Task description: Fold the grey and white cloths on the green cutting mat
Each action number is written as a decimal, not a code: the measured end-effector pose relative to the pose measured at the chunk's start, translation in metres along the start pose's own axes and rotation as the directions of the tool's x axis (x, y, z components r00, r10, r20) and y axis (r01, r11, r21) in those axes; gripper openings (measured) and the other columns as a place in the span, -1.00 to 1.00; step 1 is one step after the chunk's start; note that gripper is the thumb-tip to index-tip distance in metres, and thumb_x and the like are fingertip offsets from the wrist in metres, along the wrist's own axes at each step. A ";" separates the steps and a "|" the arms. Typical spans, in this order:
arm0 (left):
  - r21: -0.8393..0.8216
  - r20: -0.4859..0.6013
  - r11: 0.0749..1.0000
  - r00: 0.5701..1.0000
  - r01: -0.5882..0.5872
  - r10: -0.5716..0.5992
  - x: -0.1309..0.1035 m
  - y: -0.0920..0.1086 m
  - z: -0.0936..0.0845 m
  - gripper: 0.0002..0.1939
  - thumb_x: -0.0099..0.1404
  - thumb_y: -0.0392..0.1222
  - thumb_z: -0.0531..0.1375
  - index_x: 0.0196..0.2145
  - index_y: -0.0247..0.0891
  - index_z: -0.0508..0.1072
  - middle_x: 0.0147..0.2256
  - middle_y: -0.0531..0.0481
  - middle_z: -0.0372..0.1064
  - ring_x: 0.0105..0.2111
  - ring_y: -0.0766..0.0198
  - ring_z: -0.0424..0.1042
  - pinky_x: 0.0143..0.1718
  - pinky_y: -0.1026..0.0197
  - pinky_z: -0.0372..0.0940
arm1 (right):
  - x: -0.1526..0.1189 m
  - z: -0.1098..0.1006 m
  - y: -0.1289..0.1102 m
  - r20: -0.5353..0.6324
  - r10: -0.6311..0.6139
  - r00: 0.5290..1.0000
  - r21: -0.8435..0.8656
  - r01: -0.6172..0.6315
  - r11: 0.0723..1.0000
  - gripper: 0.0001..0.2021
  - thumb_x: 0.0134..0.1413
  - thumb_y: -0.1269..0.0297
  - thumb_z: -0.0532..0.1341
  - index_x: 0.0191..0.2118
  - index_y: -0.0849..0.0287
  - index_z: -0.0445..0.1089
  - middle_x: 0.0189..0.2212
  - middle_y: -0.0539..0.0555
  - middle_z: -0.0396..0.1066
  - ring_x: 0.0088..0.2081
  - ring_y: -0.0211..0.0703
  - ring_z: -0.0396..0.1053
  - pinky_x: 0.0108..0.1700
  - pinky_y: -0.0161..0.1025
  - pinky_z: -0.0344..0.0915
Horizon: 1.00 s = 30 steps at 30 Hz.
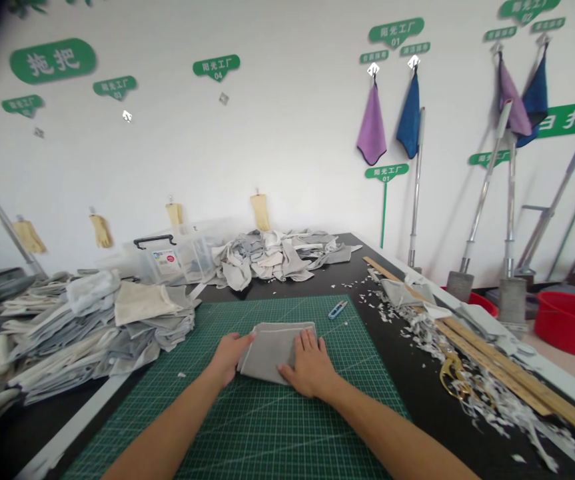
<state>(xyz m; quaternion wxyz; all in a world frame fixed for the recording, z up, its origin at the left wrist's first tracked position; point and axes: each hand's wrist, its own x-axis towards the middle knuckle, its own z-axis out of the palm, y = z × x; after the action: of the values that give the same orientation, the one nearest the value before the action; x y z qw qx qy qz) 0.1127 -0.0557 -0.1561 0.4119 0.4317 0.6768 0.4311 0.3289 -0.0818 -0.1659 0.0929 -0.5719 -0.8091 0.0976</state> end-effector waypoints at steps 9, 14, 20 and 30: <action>0.060 0.324 0.998 0.945 0.028 -0.046 0.000 0.006 0.006 -0.70 0.05 -0.15 0.21 -0.26 -0.36 0.45 -0.36 -0.17 0.48 -0.46 0.15 0.45 -0.54 0.23 0.27 | -0.002 0.002 -0.001 -0.054 0.015 0.998 0.005 -0.015 1.000 -0.15 0.02 -0.24 -0.15 0.25 0.39 -0.09 0.28 0.32 -0.23 0.28 0.19 -0.35 0.19 0.18 -0.41; 0.123 0.376 0.990 0.926 -0.066 0.015 0.003 0.014 -0.004 -0.80 0.01 -0.25 0.20 -0.36 -0.37 0.48 -0.42 -0.13 0.47 -0.47 0.17 0.43 -0.50 0.24 0.26 | -0.007 -0.001 -0.001 -0.136 0.017 0.991 0.003 -0.016 1.000 -0.24 0.09 -0.20 -0.22 0.19 0.35 0.06 0.26 0.32 -0.16 0.27 0.16 -0.27 0.19 0.17 -0.46; 0.182 0.212 0.966 0.967 -0.182 0.143 0.014 0.018 -0.043 -0.83 0.08 -0.23 0.13 -0.41 -0.35 0.48 -0.42 -0.10 0.45 -0.40 0.18 0.41 -0.42 0.25 0.22 | -0.010 -0.002 -0.001 -0.140 -0.016 0.990 0.036 0.022 0.999 -0.29 0.12 -0.18 -0.24 0.15 0.29 0.13 0.22 0.29 -0.03 0.25 0.14 -0.16 0.20 0.15 -0.42; 0.052 0.006 0.966 0.968 -0.252 0.252 0.019 0.041 -0.097 -0.77 0.07 -0.16 0.14 -0.36 -0.37 0.47 -0.47 -0.07 0.44 -0.49 0.23 0.39 -0.48 0.27 0.23 | -0.007 0.000 0.000 -0.097 -0.064 0.993 -0.005 0.064 0.998 -0.36 0.13 -0.10 -0.14 0.15 0.27 0.16 0.22 0.25 0.01 0.25 0.13 -0.14 0.20 0.12 -0.31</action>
<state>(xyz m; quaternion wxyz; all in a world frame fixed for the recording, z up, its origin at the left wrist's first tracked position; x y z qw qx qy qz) 0.0262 -0.0498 -0.0926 0.3420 0.5247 0.6277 0.4623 0.3311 -0.0880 -0.1660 0.1347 -0.5497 -0.8218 0.0658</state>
